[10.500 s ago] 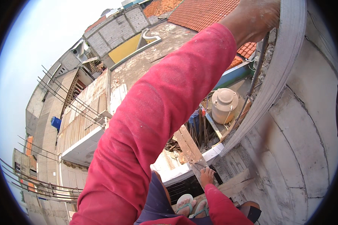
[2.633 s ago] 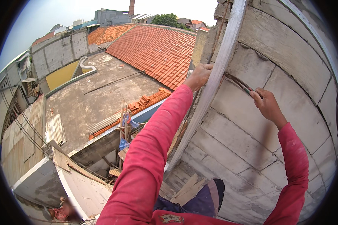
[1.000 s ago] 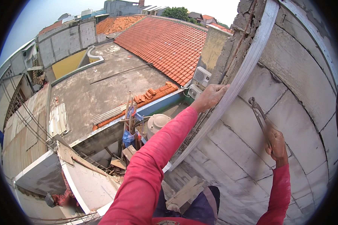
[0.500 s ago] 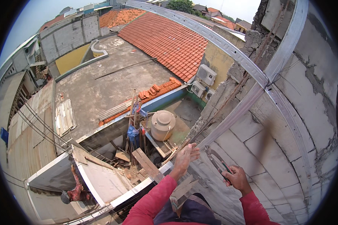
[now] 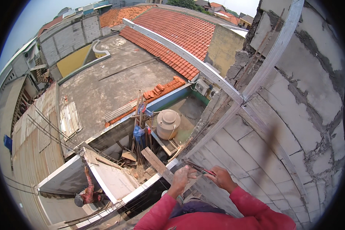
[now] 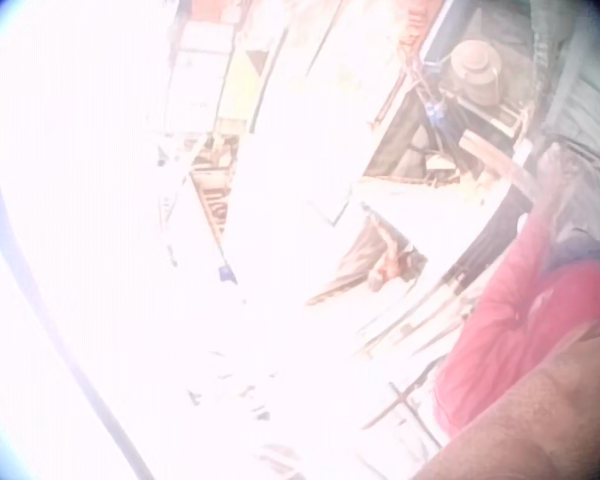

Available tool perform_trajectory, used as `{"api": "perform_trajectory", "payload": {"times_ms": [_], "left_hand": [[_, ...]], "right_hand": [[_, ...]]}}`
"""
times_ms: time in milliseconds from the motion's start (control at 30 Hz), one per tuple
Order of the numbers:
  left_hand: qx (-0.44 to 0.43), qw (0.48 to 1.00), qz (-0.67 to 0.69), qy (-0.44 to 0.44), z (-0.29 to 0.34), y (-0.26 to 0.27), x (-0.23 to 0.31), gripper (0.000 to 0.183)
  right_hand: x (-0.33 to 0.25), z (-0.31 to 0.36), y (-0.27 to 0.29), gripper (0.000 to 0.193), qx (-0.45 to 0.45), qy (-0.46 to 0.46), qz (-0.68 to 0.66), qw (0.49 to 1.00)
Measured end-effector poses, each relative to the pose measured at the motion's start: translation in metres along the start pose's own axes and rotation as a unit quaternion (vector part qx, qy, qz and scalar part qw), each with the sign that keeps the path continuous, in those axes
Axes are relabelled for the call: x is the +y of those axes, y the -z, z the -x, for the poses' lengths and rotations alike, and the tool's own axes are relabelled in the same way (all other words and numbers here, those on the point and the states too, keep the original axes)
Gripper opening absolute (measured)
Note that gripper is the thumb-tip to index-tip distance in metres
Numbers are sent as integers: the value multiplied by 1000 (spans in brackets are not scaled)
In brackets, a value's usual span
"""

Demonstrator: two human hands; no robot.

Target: The person is installing a metal frame onto a concrete wall at a construction site. They use a hammer to secure the frame and adjust its position. The person also moves around the site, handling tools and materials.

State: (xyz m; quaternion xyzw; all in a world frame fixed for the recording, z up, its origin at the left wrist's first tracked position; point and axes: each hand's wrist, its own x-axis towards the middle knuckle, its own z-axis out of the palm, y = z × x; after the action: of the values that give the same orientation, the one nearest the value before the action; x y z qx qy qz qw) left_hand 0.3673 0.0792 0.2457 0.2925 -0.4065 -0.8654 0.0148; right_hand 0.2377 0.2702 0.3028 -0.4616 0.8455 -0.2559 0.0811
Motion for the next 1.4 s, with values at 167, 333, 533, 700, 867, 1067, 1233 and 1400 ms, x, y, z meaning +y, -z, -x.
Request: {"api": "perform_trajectory", "payload": {"times_ms": [167,333,533,700,867,1067,1233,1400], "left_hand": [[9,997,-73,-28,11,7,-8,42],[48,982,-153,-96,14,20,-24,41],[200,919,339,10,15,-8,-32,34],[232,852,468,24,-5,0,-36,24],[168,857,486,-11,-7,48,-44,26],[176,875,445,-78,27,111,-45,17],[271,887,357,-109,62,167,-65,23],[327,908,248,-85,91,204,-88,32]], "right_hand": [[-16,20,-6,29,-91,-187,-194,959],[-27,31,-22,28,-138,-261,-305,905],[-39,30,-33,35,-129,-150,-137,971],[-62,26,-42,37,-176,-50,-22,983],[-84,0,-10,41,-169,101,-110,974],[-89,-78,137,17,186,7,-203,961],[-71,-151,236,47,480,-3,-55,876],[-56,-189,251,62,407,-53,-41,911]]}}
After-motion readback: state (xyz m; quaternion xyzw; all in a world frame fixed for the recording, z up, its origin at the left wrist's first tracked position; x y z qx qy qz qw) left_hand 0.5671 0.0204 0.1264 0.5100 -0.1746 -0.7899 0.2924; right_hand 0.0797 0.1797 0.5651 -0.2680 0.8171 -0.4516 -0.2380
